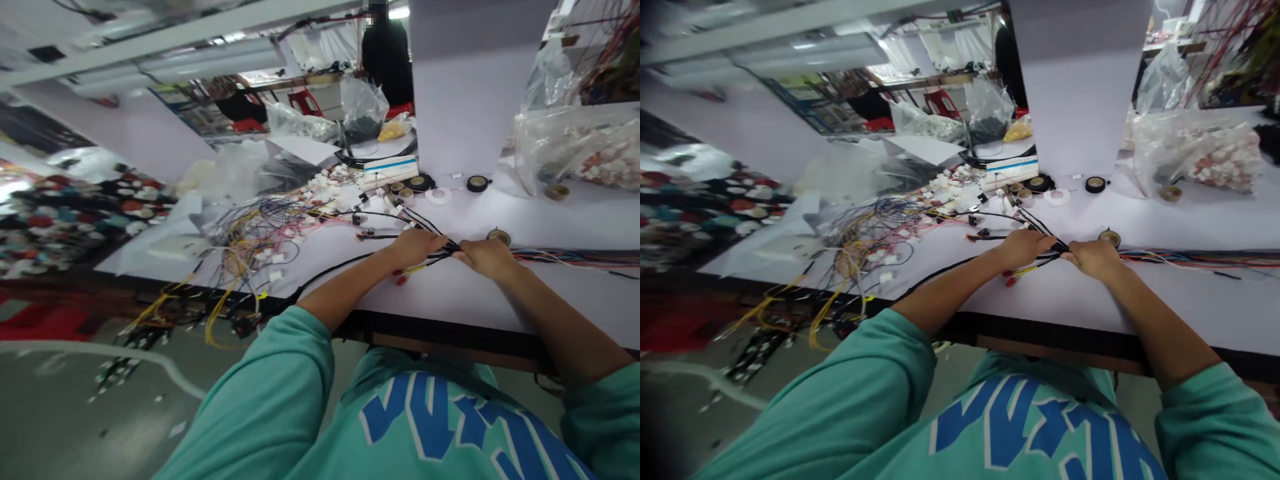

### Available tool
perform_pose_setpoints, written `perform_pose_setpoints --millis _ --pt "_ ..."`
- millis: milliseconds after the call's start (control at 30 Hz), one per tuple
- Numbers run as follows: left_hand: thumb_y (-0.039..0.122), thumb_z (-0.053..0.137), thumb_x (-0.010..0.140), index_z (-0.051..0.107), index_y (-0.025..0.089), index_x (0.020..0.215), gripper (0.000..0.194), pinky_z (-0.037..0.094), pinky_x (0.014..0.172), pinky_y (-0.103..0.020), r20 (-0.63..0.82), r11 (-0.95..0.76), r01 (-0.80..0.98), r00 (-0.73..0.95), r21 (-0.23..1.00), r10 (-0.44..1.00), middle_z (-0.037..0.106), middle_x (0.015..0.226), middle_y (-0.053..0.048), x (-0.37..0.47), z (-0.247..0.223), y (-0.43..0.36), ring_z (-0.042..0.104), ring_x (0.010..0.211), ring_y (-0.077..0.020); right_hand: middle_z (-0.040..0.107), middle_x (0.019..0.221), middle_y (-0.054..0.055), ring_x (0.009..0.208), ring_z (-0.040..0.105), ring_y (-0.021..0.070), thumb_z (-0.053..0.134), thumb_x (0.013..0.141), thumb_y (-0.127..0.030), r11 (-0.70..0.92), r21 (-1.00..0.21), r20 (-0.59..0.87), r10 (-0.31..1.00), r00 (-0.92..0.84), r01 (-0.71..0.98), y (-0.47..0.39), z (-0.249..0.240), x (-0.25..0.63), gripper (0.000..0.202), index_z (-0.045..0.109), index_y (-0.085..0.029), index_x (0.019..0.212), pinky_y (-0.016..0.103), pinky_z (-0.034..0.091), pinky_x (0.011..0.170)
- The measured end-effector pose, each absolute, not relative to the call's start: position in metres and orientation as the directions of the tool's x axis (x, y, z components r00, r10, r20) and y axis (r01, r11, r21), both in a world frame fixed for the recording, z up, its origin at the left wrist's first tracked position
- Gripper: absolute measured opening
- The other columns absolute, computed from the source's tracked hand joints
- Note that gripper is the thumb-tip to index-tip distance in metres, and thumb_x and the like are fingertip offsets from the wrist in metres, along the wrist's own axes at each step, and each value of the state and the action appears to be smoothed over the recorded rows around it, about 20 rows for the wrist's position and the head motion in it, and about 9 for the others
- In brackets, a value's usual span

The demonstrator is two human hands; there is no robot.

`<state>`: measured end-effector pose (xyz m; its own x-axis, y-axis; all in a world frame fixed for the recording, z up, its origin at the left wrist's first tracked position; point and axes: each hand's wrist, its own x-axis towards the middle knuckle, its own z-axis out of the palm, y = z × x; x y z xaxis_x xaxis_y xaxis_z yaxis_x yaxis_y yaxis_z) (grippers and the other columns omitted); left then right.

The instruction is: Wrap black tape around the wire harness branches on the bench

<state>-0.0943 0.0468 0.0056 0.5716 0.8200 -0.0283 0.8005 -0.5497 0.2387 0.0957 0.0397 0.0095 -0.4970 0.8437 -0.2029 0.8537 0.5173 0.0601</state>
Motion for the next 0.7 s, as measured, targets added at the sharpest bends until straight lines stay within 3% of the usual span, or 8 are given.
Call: perform_pose_setpoints --millis 100,300,567,700 --pt "0.021 0.047 0.082 0.058 0.025 0.099 0.021 0.037 0.066 -0.025 -0.072 -0.508 0.826 0.538 0.245 0.84 0.063 0.083 -0.005 -0.098 0.002 0.047 0.059 0.079 -0.02 0.068 0.086 0.013 0.079 0.062 0.0223 0.026 0.091 -0.045 0.532 0.03 -0.204 0.832 -0.516 0.846 0.037 0.012 0.094 0.046 0.059 -0.016 0.103 0.028 0.031 0.058" --pt "0.025 0.04 0.086 0.054 0.023 0.109 0.027 0.04 0.068 -0.024 -0.13 -0.547 0.831 0.557 0.104 0.821 0.066 0.092 -0.006 -0.105 -0.007 0.047 0.061 0.086 -0.0191 0.068 0.091 0.011 0.083 0.062 0.0222 0.028 0.091 -0.047 0.55 -0.061 -0.217 0.807 -0.549 0.833 0.038 0.012 0.095 0.046 0.058 -0.015 0.104 0.026 0.029 0.059" --pt "0.024 0.035 0.088 0.052 0.021 0.104 0.023 0.042 0.069 -0.025 -0.141 -0.505 0.855 0.518 0.116 0.844 0.065 0.09 -0.004 -0.102 -0.008 0.042 0.061 0.083 -0.0165 0.068 0.089 0.008 0.083 0.062 0.0206 0.026 0.091 -0.045 0.53 -0.101 -0.246 0.807 -0.537 0.842 0.038 0.013 0.096 0.045 0.058 -0.018 0.104 0.025 0.025 0.055" --pt "0.02 0.042 0.085 0.05 0.016 0.109 0.026 0.042 0.076 -0.029 -0.044 -0.474 0.877 0.478 0.077 0.877 0.062 0.1 -0.009 -0.096 -0.004 0.036 0.058 0.093 -0.0198 0.068 0.086 0.009 0.081 0.062 0.0209 0.026 0.09 -0.045 0.521 -0.082 -0.221 0.822 -0.525 0.85 0.04 0.009 0.096 0.044 0.059 -0.018 0.103 0.026 0.023 0.053"
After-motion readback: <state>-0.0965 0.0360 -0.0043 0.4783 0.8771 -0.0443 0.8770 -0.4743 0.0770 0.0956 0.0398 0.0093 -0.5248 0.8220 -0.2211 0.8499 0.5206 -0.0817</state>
